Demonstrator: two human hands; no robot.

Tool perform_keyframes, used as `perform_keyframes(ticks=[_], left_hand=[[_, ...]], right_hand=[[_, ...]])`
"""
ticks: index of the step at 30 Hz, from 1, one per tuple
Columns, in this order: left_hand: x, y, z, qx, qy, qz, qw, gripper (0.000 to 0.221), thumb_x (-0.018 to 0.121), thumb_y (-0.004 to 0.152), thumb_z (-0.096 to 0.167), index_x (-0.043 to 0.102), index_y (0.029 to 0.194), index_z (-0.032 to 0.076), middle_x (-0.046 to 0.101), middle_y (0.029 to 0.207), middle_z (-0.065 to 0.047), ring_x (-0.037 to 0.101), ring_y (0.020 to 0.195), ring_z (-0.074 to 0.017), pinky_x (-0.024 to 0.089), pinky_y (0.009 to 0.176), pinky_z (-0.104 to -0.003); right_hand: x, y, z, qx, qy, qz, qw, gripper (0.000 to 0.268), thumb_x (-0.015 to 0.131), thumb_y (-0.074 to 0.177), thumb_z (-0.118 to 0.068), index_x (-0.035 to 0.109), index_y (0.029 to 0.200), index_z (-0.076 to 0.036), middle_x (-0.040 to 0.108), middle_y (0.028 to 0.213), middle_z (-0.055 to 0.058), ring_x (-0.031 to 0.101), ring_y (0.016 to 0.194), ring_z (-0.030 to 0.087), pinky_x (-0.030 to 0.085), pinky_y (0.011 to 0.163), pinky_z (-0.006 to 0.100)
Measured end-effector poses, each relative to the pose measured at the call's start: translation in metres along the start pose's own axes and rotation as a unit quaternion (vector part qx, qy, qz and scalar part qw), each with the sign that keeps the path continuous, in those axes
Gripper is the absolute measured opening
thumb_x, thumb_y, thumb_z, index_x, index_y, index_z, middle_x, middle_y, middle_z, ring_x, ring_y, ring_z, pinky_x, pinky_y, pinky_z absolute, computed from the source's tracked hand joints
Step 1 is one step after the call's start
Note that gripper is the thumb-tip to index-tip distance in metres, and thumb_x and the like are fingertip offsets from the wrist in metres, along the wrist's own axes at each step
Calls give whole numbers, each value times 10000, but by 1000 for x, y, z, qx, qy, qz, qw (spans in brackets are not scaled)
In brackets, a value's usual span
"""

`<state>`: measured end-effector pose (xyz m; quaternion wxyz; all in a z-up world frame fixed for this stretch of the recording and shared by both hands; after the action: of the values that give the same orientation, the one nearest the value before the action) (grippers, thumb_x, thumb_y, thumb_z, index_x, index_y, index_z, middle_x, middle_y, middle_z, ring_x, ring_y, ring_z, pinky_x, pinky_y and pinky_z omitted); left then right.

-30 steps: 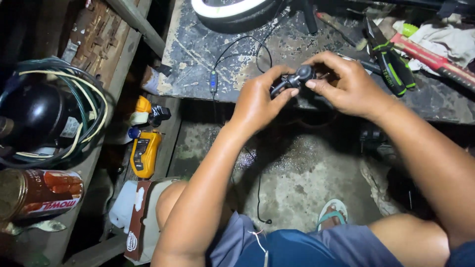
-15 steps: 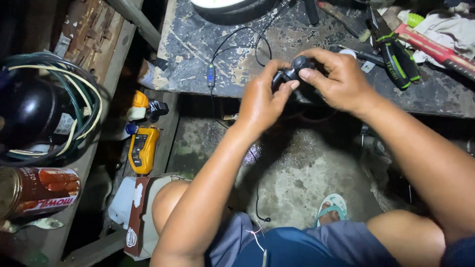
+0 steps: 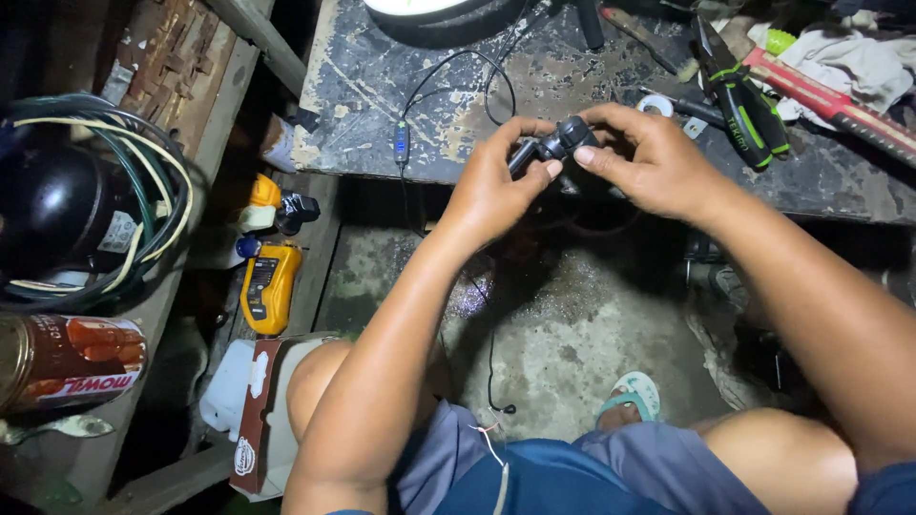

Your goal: Repairing the ball joint mechanism of a plastic phone holder base using hands and small tools.

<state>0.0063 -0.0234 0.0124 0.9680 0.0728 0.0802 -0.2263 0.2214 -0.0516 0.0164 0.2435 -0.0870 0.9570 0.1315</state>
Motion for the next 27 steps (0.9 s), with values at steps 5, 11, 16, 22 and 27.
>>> perform_keyframes(ticks=[5,11,16,22,27], left_hand=[[2,0,5,-17,45,-2,999,378,682,911,85,579,1259,195,671,1203,-47,674,965,-161,535,850,-308],[1,3,2,-23,59,16,998,376,785,845,190,644,1194,176,718,928,-5,679,849,-120,540,797,-273],[4,10,1,-11,74,54,996,307,806,817,217,682,1094,177,770,947,5,717,865,-133,538,792,-274],[-1,14,6,-3,40,70,997,180,768,858,241,703,997,147,737,916,21,687,862,-121,539,781,-279],[-1,8,20,-7,53,30,998,129,740,894,224,647,981,202,619,795,59,565,730,-102,425,687,-259]], right_hand=[[-5,-6,-11,88,-84,-4,993,311,666,1010,-238,627,1290,-107,656,1006,23,611,887,151,468,784,318],[-6,-8,-6,39,-77,37,996,301,695,1005,-173,617,1272,-58,637,1036,56,589,914,153,482,825,306],[-4,-2,-16,7,-115,47,992,324,688,1014,-183,610,1294,-40,666,1146,79,600,929,183,481,802,332],[-5,3,-19,19,-119,40,992,305,646,1040,-225,606,1296,-64,674,1161,66,613,1034,202,458,893,363],[-2,-7,-19,63,-130,47,988,411,668,1012,-235,586,1374,-59,657,1090,92,623,997,209,482,836,368]])
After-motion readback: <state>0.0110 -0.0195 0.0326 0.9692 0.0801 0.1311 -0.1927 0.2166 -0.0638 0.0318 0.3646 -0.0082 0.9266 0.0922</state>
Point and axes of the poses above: each hand's wrist, its own y-axis towards the middle knuckle, its own x-axis out of the palm, z = x × y, the point moved 2 cm from there along y, towards the middle knuckle
